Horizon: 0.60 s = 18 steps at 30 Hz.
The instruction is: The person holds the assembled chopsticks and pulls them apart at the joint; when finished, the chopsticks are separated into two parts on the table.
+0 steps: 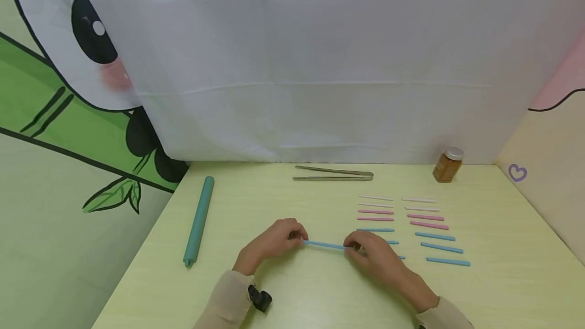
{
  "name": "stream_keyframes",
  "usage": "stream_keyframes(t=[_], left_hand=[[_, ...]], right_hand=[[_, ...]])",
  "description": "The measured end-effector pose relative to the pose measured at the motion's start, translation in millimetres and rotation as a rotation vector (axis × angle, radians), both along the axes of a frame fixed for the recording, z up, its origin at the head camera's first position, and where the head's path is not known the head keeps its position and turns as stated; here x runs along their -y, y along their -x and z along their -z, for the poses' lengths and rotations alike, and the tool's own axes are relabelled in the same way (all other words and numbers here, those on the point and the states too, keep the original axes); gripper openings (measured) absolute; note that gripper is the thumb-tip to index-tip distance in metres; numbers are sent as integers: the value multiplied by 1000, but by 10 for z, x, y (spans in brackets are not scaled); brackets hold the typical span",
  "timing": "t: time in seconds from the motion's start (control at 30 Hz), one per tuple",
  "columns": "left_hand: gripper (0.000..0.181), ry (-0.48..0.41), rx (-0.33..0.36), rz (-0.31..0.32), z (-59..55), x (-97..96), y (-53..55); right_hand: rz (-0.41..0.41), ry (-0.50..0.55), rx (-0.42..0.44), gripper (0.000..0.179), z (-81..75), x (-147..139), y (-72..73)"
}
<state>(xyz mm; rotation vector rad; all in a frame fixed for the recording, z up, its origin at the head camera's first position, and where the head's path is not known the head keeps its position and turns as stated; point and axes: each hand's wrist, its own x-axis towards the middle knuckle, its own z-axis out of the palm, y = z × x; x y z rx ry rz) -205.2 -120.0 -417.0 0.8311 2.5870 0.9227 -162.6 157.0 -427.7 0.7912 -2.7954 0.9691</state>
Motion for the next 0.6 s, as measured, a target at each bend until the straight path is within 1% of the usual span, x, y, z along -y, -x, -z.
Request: stream_keyframes(t=[0.13, 0.23, 0.4, 0.5, 0.6], left_hand=[[11, 4, -35, 14, -86, -68, -27], [9, -14, -50, 34, -133, -154, -43], [7, -12, -55, 66, -208, -289, -85], [6, -13, -52, 77, -257, -342, -113], [5, -15, -61, 82, -282, -380, -130]], right_hand=[[-14, 65, 17, 11, -48, 18, 1], [-38, 89, -2, 12, -64, 37, 17], [-76, 95, -35, 10, -102, 76, 26], [-73, 88, -47, 7, -117, 93, 22], [-71, 94, -58, 5, -122, 98, 25]])
